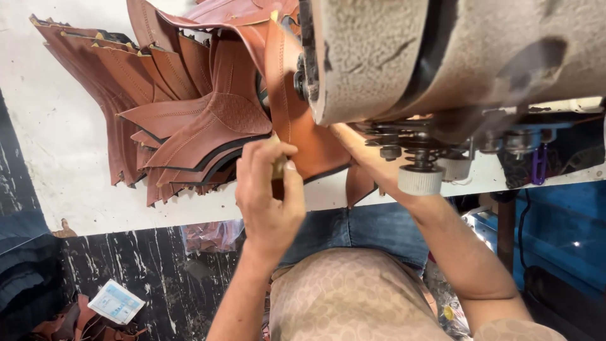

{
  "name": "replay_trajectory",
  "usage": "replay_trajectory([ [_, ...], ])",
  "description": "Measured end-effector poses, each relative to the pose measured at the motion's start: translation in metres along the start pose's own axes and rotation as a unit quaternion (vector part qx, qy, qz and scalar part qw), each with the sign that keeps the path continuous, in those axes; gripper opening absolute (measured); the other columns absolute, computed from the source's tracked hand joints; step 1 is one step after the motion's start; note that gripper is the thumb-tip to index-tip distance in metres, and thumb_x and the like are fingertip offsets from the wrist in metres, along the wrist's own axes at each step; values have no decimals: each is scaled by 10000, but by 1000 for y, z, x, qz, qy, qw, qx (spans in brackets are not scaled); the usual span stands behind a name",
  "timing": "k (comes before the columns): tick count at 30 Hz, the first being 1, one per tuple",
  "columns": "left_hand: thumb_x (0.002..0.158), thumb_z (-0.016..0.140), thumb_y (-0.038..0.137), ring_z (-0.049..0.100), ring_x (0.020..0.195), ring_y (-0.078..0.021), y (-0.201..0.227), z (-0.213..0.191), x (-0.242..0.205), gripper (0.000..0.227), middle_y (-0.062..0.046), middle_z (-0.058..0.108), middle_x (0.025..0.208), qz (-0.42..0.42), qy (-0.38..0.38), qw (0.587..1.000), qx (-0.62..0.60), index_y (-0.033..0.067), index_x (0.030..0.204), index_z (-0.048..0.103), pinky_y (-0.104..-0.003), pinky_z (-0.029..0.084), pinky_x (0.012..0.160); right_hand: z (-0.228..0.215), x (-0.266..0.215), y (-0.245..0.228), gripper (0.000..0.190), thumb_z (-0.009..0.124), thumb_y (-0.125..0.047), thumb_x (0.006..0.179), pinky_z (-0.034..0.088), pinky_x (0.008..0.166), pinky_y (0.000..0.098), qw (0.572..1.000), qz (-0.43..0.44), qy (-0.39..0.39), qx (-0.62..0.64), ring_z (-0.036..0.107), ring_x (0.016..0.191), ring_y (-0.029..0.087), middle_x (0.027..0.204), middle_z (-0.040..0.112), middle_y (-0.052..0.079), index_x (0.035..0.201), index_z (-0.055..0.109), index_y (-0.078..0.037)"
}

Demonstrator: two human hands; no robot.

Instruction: Stitching together brown leather components for shoes using an industrial sewing machine.

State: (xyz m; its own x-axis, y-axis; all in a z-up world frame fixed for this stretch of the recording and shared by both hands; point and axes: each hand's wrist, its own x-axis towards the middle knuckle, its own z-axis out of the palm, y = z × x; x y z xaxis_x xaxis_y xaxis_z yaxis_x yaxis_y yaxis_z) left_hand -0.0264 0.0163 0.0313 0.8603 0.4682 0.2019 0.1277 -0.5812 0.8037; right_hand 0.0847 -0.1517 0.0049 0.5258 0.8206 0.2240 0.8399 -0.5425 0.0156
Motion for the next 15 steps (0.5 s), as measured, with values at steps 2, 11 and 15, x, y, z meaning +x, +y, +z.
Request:
replay_trajectory([
  [2, 922, 655, -59, 614, 927, -248, -6, -4, 8, 214, -110, 620, 1077, 12, 5, 1000, -4, 53, 1100, 616, -354, 506, 831, -2, 2, -2, 440, 462, -93, 1068, 519, 1028, 285, 992, 33, -2, 123, 638, 1252, 155, 1427, 634, 77, 1499, 477, -3],
  [11, 956, 755, -3, 621, 934, -255, -13, -26, 65, 213, -83, 650, 1047, 93, -60, 993, 28, 57, 1121, 635, -375, 470, 852, -31, 30, -6, 143, 599, -115, 1071, 569, 773, 244, 782, 253, -63, 566, 679, 846, 88, 919, 720, 25, 1082, 707, -22],
  [15, 968, 740, 6, 642, 978, -274, -15, -35, 94, 202, -88, 674, 1091, 145, -123, 981, 41, 51, 1132, 631, -398, 434, 864, -31, 35, -11, 140, 615, -131, 1056, 562, 609, 261, 703, 318, -75, 631, 693, 689, 82, 851, 746, 7, 1056, 722, -39],
])
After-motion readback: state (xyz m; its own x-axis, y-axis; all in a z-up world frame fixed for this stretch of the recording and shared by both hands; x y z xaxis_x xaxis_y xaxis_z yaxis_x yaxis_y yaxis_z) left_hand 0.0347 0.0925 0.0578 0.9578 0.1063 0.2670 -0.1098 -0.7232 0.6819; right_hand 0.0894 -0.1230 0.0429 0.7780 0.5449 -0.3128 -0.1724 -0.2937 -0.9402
